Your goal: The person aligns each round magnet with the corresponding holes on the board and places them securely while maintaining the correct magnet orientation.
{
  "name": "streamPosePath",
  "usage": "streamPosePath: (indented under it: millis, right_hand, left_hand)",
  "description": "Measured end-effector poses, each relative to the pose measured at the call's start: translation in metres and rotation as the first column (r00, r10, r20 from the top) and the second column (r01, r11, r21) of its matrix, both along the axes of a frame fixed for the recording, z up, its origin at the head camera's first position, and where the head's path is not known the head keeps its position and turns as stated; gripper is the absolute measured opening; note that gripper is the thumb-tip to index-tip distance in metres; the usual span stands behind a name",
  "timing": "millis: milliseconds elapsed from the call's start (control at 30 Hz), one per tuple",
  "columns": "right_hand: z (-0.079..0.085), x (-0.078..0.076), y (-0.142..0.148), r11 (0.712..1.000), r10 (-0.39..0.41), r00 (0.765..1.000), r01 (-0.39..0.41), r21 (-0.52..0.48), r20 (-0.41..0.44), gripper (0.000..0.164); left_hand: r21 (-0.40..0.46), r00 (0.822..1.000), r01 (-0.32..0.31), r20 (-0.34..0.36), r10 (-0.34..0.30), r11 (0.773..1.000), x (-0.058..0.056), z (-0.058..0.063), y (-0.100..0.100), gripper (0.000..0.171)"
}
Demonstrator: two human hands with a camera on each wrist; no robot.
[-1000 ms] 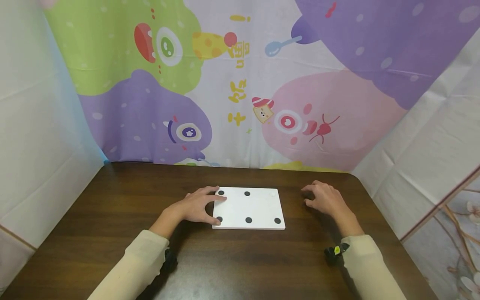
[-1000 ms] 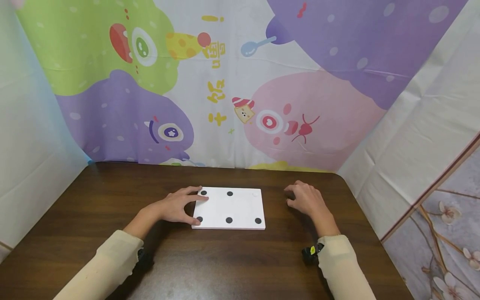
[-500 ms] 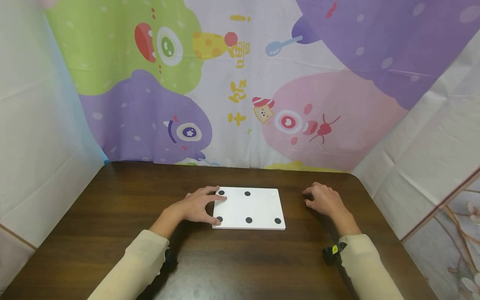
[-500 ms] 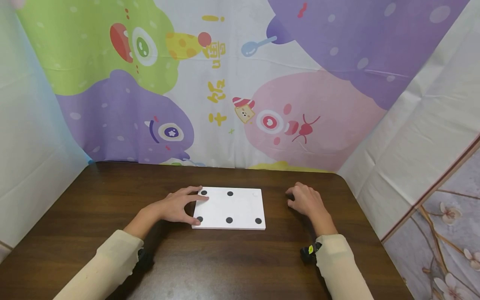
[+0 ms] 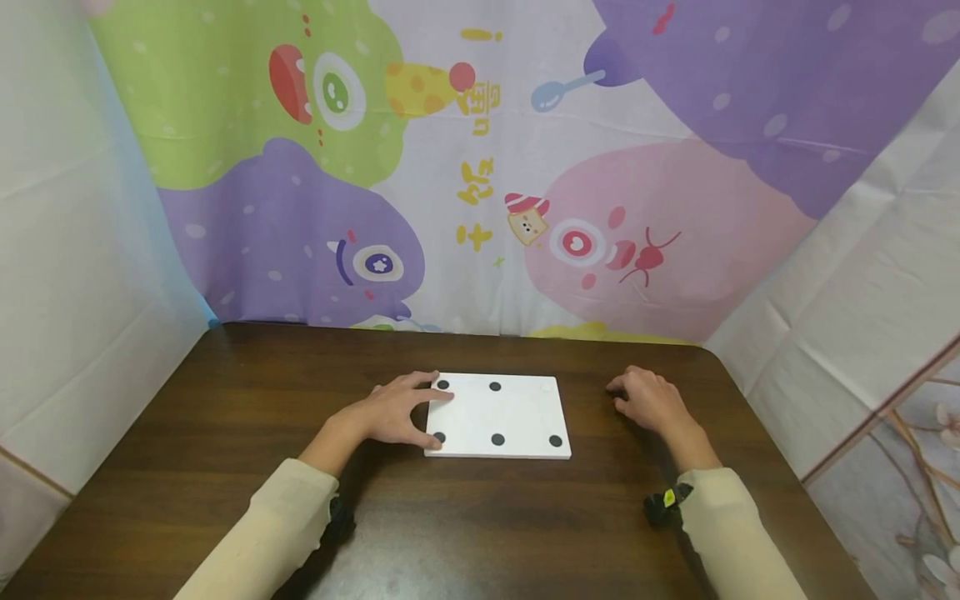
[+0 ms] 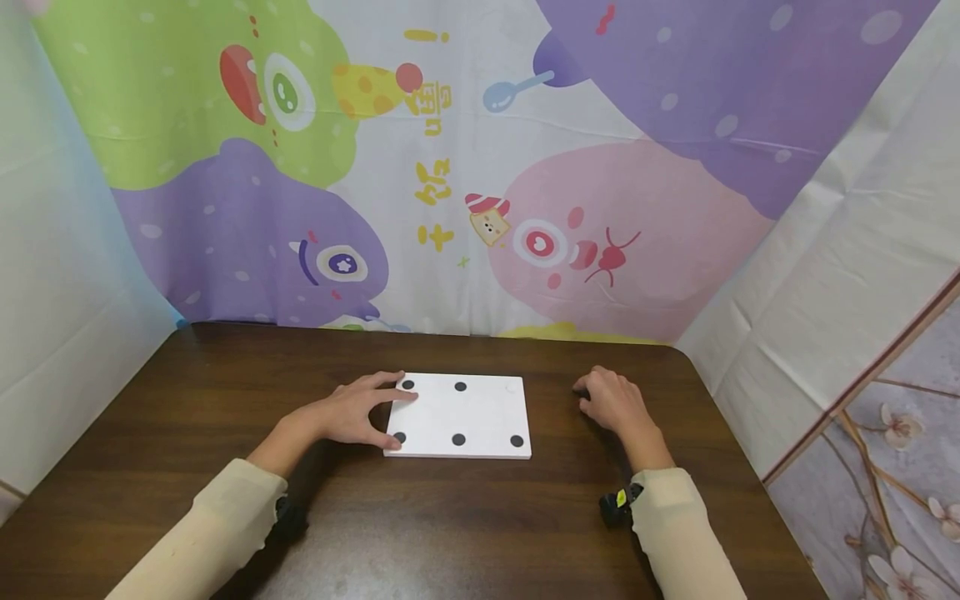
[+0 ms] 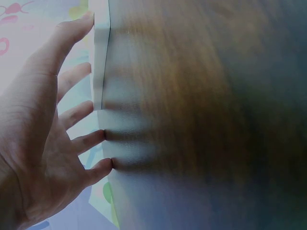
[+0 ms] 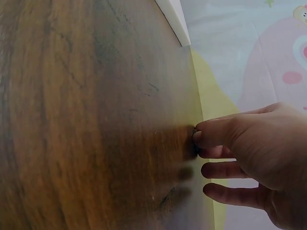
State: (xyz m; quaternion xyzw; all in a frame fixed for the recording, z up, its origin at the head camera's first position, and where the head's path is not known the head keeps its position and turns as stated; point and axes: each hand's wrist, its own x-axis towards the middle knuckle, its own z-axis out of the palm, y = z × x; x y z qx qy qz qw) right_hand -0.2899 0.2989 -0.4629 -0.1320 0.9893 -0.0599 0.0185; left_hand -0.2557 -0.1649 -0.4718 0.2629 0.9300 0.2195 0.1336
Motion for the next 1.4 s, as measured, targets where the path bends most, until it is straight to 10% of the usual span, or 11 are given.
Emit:
streamPosePath:
  millis: [1400]
  right_hand:
    - [0.009,-0.006,-0.001,0.999,-0.016,1.000,0.015,-0.041,-0.026,0.020]
  left_hand:
    - [-0.021,1.000,-0.008,-0.005,0.008,1.000,-0.002,-0.001,0.001,0.088]
